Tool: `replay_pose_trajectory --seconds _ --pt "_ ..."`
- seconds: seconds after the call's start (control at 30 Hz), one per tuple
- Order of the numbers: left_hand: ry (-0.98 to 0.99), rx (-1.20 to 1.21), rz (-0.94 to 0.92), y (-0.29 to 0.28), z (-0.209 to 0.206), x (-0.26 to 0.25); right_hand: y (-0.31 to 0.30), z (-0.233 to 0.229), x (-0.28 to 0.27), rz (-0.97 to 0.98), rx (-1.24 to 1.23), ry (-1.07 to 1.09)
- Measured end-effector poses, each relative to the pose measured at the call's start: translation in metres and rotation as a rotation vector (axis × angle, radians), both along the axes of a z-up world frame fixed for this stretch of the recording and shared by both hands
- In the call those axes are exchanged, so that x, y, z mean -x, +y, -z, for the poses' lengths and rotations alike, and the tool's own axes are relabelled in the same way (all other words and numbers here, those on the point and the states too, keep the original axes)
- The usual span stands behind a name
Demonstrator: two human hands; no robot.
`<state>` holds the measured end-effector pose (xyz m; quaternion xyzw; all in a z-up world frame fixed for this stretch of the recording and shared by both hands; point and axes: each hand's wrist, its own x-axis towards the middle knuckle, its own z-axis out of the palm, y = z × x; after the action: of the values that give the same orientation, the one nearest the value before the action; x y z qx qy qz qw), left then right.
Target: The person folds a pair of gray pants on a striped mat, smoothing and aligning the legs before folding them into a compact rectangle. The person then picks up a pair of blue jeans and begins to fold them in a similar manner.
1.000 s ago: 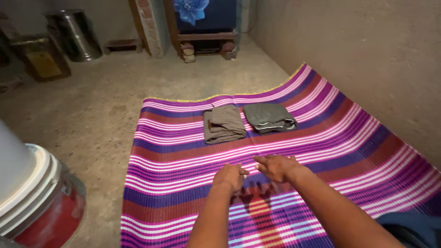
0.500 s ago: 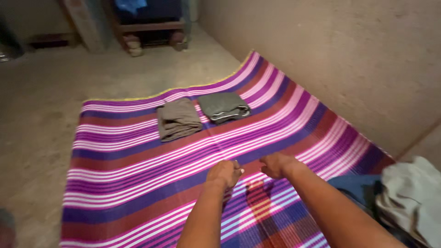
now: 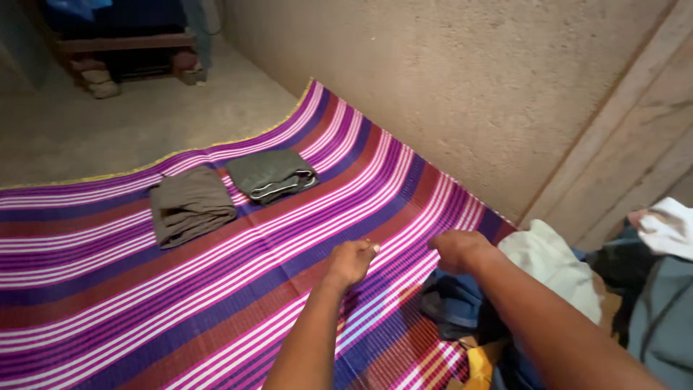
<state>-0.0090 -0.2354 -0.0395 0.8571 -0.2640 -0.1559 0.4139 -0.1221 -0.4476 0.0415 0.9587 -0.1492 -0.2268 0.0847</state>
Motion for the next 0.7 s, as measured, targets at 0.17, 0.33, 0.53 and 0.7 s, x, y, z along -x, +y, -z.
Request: replay_pose_trajectory --seconds 0.17,0.33,0.53,0.7 --pt "0.092 -0.019 0.072 -0.023 -0.007 0.018 -0.037 0.024 0.021 0.036 -0.091 -0.021" --pt "0.18 -0.072 0.098 -0.04 -0.014 0.035 -0.031 0.037 0.037 0.07 -0.057 0.069" --pt "0.193 -0.072 0.094 -0.042 -0.008 0.038 -0.034 0.066 0.044 0.038 0.093 0.083" --pt "0.189 -0.073 0.091 -0.035 -0.001 0.033 -0.048 0.104 0.039 -0.044 0.114 0.025"
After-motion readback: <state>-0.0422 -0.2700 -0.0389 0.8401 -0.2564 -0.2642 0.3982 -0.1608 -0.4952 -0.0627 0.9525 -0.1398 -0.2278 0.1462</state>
